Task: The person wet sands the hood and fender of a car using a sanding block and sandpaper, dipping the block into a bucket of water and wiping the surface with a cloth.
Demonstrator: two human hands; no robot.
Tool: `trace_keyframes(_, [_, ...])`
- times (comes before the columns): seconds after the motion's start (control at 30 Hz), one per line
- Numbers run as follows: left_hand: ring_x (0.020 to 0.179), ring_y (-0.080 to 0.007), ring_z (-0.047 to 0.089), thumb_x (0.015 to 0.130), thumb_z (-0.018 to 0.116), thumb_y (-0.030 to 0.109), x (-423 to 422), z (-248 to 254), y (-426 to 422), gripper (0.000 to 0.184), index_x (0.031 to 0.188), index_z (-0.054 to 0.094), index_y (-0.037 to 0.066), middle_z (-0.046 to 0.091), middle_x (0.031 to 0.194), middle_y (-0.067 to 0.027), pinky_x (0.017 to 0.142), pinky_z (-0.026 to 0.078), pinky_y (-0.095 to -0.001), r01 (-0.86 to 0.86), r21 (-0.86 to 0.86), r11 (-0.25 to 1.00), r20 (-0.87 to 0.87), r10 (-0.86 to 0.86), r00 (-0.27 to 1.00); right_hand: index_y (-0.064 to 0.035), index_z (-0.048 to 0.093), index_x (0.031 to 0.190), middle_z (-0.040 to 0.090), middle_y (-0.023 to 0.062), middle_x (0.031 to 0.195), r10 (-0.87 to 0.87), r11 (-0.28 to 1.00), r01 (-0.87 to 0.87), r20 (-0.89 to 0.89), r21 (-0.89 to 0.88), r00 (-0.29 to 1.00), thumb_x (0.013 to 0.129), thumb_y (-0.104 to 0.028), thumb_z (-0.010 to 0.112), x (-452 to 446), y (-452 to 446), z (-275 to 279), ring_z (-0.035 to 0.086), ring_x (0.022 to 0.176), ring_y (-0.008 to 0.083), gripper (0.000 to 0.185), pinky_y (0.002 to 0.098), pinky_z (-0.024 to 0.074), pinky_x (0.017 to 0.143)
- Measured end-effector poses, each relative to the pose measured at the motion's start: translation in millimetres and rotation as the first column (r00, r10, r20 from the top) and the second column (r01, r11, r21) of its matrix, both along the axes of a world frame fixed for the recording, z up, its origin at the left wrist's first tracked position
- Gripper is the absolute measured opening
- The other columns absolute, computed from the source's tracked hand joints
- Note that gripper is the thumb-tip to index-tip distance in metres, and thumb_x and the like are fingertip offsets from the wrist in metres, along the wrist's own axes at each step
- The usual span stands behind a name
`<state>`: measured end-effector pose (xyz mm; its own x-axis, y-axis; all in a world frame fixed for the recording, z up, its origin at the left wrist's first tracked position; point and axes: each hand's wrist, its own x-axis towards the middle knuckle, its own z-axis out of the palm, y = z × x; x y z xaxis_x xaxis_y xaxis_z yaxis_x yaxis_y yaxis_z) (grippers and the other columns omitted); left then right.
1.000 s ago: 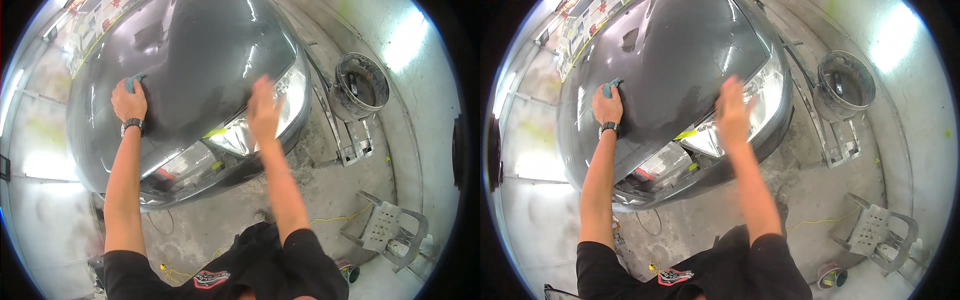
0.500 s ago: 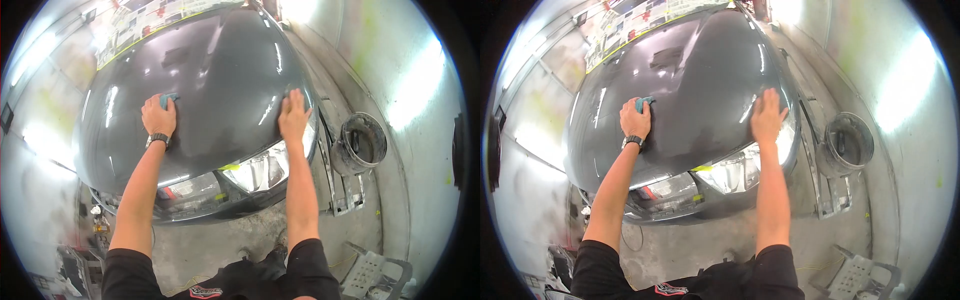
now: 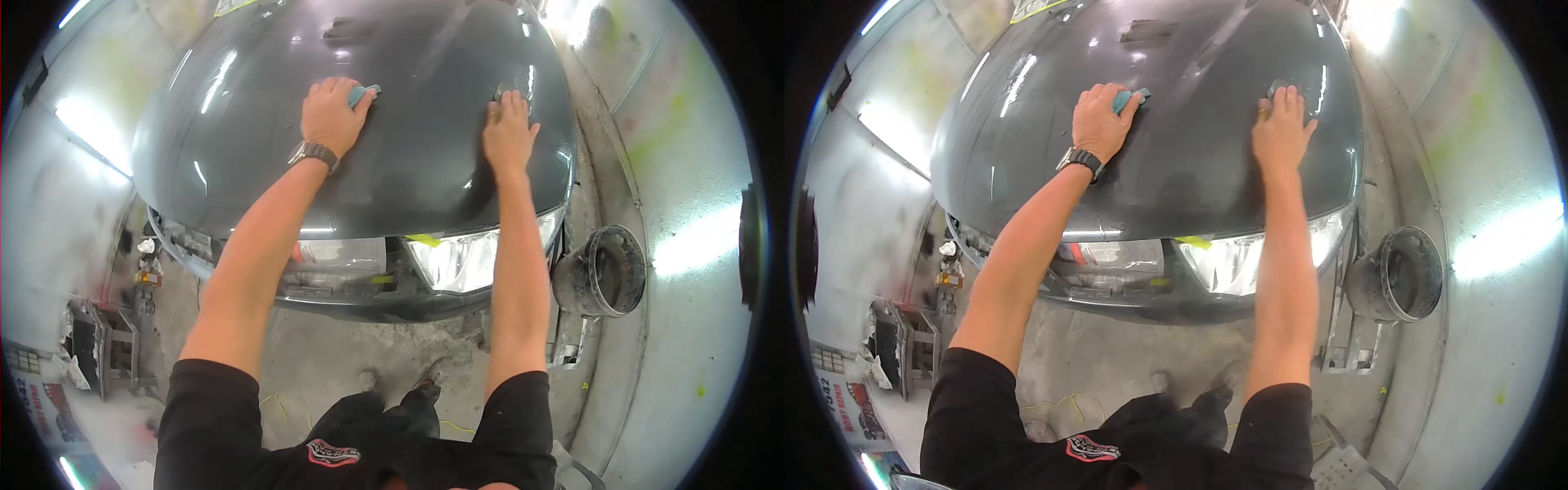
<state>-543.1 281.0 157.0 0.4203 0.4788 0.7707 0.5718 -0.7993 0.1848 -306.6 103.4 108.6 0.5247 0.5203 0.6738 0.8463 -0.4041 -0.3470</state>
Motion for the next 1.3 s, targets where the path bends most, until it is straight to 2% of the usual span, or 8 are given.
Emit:
trace_keyframes(0.2, [0.089,-0.0374,0.068,0.097,0.067,0.054,-5,23,-7,0.048,0.091,0.074,0.007,0.073,0.088,-0.0136,0.077,0.054,-0.0491,0.158,-0.135,0.978,-0.132,-0.176,0.976,-0.0057,0.044,0.157,0.039,0.0161,0.167,0.361,0.929,-0.36,-0.01,-0.084,0.933,0.093,-0.034,0.07,-200,-64,-78,0.038,0.154,0.0332,0.074,0.0685,0.0253,0.121])
trace_keyframes(0.47, [0.075,-0.0428,0.069,0.101,0.06,0.052,48,48,-33,0.053,0.083,0.071,0.004,0.07,0.074,-0.0202,0.066,0.055,-0.0504,0.247,-0.124,0.961,-0.244,-0.27,0.931,-0.0023,0.046,0.154,0.044,0.017,0.163,0.055,0.998,-0.047,0.17,-0.052,0.984,0.097,-0.029,0.064,-106,41,7,0.038,0.153,0.0344,0.066,0.0678,0.0274,0.12])
trace_keyframes(0.57, [0.082,-0.0411,0.068,0.101,0.062,0.048,46,45,-23,0.047,0.083,0.069,0.005,0.071,0.081,-0.0173,0.073,0.054,-0.0499,0.183,-0.107,0.977,-0.197,-0.201,0.959,-0.0019,0.045,0.155,0.044,0.0172,0.163,0.338,0.938,-0.334,0.033,-0.089,0.94,0.098,-0.03,0.063,-173,-19,-23,0.039,0.153,0.0349,0.066,0.067,0.0273,0.121])
trace_keyframes(0.83, [0.112,-0.0286,0.061,0.093,0.073,0.035,-10,3,-3,0.026,0.111,0.073,0.016,0.068,0.116,-0.0031,0.094,0.047,-0.0444,-0.045,0.041,0.998,0.046,0.043,0.998,-0.0046,0.051,0.148,0.047,0.0161,0.16,0.207,0.969,-0.196,0.064,-0.149,0.976,0.108,-0.036,0.05,-12,81,53,0.041,0.15,0.0347,0.05,0.0668,0.0287,0.121])
trace_keyframes(0.97, [0.106,-0.0293,0.061,0.09,0.076,0.031,-8,4,1,0.024,0.108,0.073,0.014,0.068,0.11,-0.0055,0.091,0.047,-0.0461,-0.024,0.016,1.0,0.091,0.023,0.996,-0.0026,0.043,0.154,0.039,0.0187,0.165,0.244,0.959,-0.2,0.222,-0.202,0.944,0.106,-0.034,0.053,-83,38,18,0.035,0.154,0.0367,0.057,0.0666,0.0266,0.122])
trace_keyframes(1.07, [0.105,-0.0292,0.061,0.09,0.076,0.031,-7,2,0,0.025,0.108,0.073,0.014,0.068,0.109,-0.0054,0.091,0.047,-0.046,-0.021,0.008,1.0,0.097,0.021,0.995,-0.0051,0.038,0.159,0.033,0.0178,0.17,0.443,0.856,-0.418,0.016,-0.304,0.896,0.097,-0.036,0.066,-161,-45,-33,0.032,0.157,0.0357,0.075,0.0669,0.0236,0.123])
trace_keyframes(1.17, [0.105,-0.029,0.062,0.089,0.076,0.032,-8,3,2,0.026,0.107,0.073,0.014,0.068,0.108,-0.0055,0.09,0.048,-0.0456,-0.018,0.012,1.0,0.083,0.017,0.996,-0.0064,0.042,0.157,0.037,0.0166,0.168,0.405,0.881,-0.324,0.193,-0.346,0.894,0.1,-0.034,0.063,-112,-16,-1,0.034,0.155,0.036,0.067,0.0683,0.0236,0.122])
trace_keyframes(1.3, [0.104,-0.029,0.062,0.09,0.075,0.034,-5,0,8,0.026,0.106,0.074,0.014,0.068,0.106,-0.0053,0.09,0.048,-0.0452,-0.043,0.04,0.998,0.099,0.039,0.994,-0.0063,0.05,0.148,0.046,0.0156,0.161,0.203,0.963,-0.198,0.009,-0.183,0.979,0.107,-0.029,0.053,-6,84,54,0.039,0.152,0.0354,0.047,0.0711,0.0254,0.12])
